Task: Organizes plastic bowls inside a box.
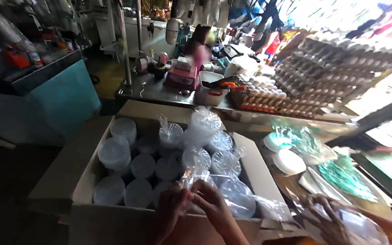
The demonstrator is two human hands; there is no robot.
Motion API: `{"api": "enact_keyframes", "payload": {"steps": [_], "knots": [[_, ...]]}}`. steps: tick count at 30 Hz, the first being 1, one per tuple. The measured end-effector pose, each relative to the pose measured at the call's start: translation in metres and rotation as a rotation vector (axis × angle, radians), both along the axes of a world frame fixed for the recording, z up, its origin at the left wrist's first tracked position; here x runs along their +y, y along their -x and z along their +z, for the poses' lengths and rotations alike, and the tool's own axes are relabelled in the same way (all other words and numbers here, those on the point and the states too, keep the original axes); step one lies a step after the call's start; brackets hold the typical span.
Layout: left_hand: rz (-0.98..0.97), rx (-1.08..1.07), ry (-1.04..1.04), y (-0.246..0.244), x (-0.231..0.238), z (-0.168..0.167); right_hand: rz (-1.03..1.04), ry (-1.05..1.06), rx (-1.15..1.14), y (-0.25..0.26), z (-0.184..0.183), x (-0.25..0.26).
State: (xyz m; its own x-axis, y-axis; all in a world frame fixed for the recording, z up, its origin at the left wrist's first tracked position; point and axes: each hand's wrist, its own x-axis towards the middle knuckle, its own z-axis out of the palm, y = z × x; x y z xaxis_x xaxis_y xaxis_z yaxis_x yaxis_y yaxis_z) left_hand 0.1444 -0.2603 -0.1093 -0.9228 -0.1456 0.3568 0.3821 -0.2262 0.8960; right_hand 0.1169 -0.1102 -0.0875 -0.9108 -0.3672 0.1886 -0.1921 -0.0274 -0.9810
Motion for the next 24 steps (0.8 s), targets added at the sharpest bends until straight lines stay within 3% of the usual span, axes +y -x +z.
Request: {"api": "enact_keyframes", "payload": {"steps": [3,6,7,9,11,13,15,17,18,20,21,22,24], "knots": [[-0.001,0.032,-0.064,0.012,-0.060,0.002,-0.170,-0.033,-0.002,0.023,-0.001,-0.040],[-0.190,-0.109,-0.564,0.015,-0.110,0.019,-0.367,-0.026,-0.057,0.039,-0.005,-0.075],[-0.281,-0.090,-0.598,0.019,-0.126,0.020,-0.410,0.035,-0.119,0.042,-0.007,-0.085],[-0.314,-0.025,-0.358,0.030,-0.152,0.015,-0.492,0.230,-0.312,0.048,-0.003,-0.102],[-0.083,-0.001,0.167,0.038,-0.169,0.007,-0.519,0.476,-0.506,0.051,0.006,-0.114],[0.171,-0.076,0.484,0.047,-0.181,0.001,-0.319,0.589,-0.486,0.041,0.006,-0.121],[0.307,-0.188,0.470,0.058,-0.198,0.001,0.030,0.484,-0.341,0.031,0.005,-0.129],[0.347,-0.203,0.297,0.073,-0.218,0.009,0.201,0.215,-0.096,0.035,0.012,-0.141],[0.297,-0.217,0.163,0.079,-0.225,0.019,0.149,0.023,0.035,0.039,0.019,-0.148],[0.096,-0.263,-0.073,0.082,-0.223,0.048,-0.182,-0.335,0.178,0.054,0.034,-0.158],[-0.062,-0.236,-0.112,0.079,-0.219,0.058,-0.341,-0.417,0.219,0.068,0.037,-0.159],[-0.228,-0.160,-0.078,0.075,-0.218,0.064,-0.455,-0.413,0.277,0.088,0.035,-0.160],[-0.518,0.064,0.125,0.071,-0.226,0.068,-0.545,-0.203,0.255,0.123,0.028,-0.165]]}}
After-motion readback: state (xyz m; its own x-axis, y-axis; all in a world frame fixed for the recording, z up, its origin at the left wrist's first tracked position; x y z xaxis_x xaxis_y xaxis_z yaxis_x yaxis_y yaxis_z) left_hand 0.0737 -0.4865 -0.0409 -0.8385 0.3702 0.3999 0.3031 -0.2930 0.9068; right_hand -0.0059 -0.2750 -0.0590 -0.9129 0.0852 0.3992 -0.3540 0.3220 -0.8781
